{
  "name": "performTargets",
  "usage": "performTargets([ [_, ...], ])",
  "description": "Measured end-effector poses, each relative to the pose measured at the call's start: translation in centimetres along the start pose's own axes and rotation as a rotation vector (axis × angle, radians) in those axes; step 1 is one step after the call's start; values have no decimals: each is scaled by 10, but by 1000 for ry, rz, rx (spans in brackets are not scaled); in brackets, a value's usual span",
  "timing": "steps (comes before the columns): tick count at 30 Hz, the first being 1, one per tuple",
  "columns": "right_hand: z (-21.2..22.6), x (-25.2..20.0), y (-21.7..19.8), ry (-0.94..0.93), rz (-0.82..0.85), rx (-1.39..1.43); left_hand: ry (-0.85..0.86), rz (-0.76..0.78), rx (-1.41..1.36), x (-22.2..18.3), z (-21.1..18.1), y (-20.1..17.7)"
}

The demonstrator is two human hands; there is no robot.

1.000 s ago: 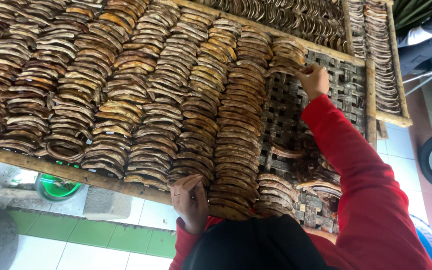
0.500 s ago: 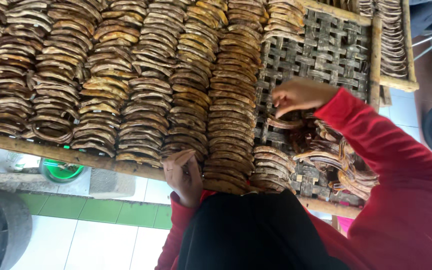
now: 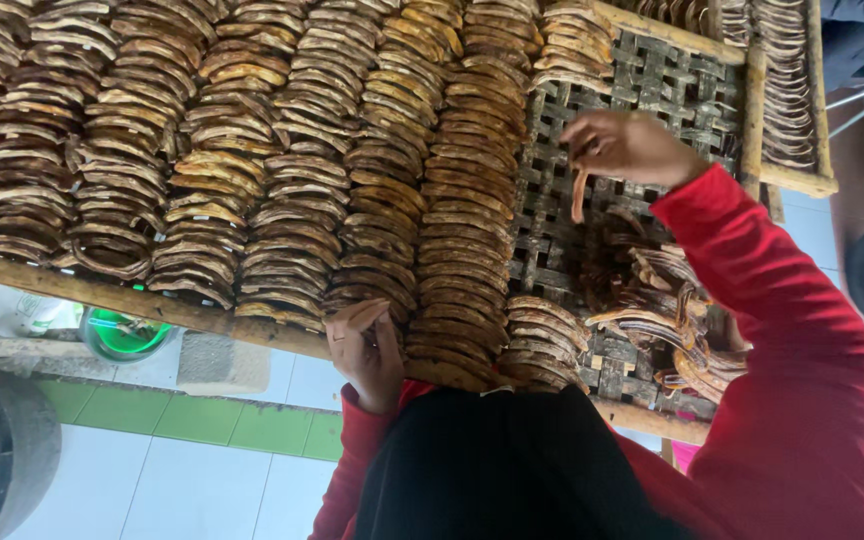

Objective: The person sorts dried banana slices on a wooden rack, moving pieces from a pile to an organized row by hand.

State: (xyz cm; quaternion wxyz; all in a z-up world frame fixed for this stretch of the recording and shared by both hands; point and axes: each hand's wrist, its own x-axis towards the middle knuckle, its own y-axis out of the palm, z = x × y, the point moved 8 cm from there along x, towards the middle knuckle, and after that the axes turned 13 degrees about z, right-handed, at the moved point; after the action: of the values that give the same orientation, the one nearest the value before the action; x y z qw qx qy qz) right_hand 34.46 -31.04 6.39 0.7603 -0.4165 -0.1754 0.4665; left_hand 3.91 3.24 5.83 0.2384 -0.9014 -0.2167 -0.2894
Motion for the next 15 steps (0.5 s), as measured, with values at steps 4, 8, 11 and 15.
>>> performTargets([
  [4, -39, -35, -55, 103, -180, -128, -11, 6, 8, 1, 1, 0],
  [8, -58, -81, -79, 130, -292, -18, 1, 18, 31, 1, 3, 0],
  [11, -61, -113, -98, 190, -541, 165, 4, 14, 15, 2, 2, 1],
  [15, -67, -109, -90, 83, -628, 617, -7, 50, 45, 4, 2, 5],
])
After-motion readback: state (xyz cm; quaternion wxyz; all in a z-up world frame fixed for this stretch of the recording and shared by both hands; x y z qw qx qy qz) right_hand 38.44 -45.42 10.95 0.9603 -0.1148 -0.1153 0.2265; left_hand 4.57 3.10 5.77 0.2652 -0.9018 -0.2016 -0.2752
